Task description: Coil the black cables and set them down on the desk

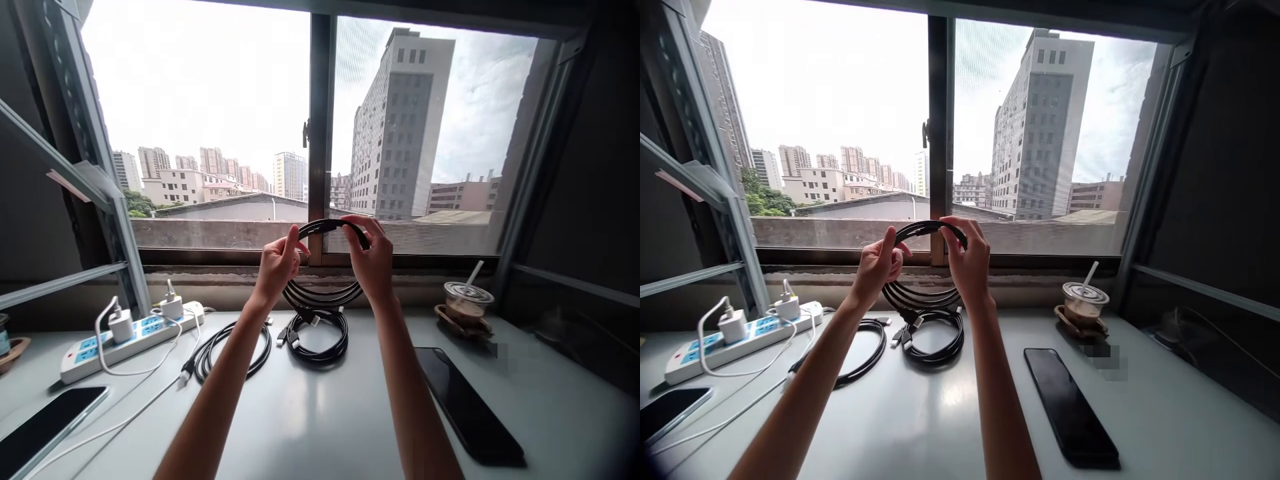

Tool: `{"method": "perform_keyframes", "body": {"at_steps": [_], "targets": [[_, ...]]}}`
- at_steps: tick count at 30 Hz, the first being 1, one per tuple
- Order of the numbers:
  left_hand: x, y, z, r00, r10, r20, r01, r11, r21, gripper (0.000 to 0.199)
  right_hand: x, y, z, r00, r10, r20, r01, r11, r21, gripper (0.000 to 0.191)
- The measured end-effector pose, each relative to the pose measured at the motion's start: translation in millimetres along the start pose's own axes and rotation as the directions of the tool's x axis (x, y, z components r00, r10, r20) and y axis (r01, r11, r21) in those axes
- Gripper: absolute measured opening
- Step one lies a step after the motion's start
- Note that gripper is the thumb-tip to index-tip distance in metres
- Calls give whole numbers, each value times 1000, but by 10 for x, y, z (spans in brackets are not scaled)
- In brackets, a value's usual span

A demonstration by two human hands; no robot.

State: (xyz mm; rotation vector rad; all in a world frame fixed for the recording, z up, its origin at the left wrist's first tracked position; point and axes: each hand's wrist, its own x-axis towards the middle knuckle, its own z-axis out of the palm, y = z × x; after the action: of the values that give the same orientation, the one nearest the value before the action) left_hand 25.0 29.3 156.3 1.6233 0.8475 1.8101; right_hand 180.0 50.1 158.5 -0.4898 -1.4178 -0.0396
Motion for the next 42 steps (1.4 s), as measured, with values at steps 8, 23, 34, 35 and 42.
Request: {"method": "perform_keyframes", "body": {"at_steps": [8,23,34,35,42], "targets": [[-26,153,-61,1000,-13,7,12,998,63,54,35,-38,-27,975,121,185,-152,975,164,21],[-49,286,-91,986,-149,-76,147,989,-35,31,14,-221,-56,929,12,370,-57,992,111,28],[-138,343,80,963,-264,47,268,950,-162,24,39,-209,-150,953,-28,303,47,997,-57,15],[-141,329,103,963,-264,61,271,944,-189,25,43,-192,-155,956,-29,292,53,996,-74,15],[-157,316,133,968,-240,77,251,944,-212,25,46,-55,-145,993,46,108,-37,996,-82,18]]}}
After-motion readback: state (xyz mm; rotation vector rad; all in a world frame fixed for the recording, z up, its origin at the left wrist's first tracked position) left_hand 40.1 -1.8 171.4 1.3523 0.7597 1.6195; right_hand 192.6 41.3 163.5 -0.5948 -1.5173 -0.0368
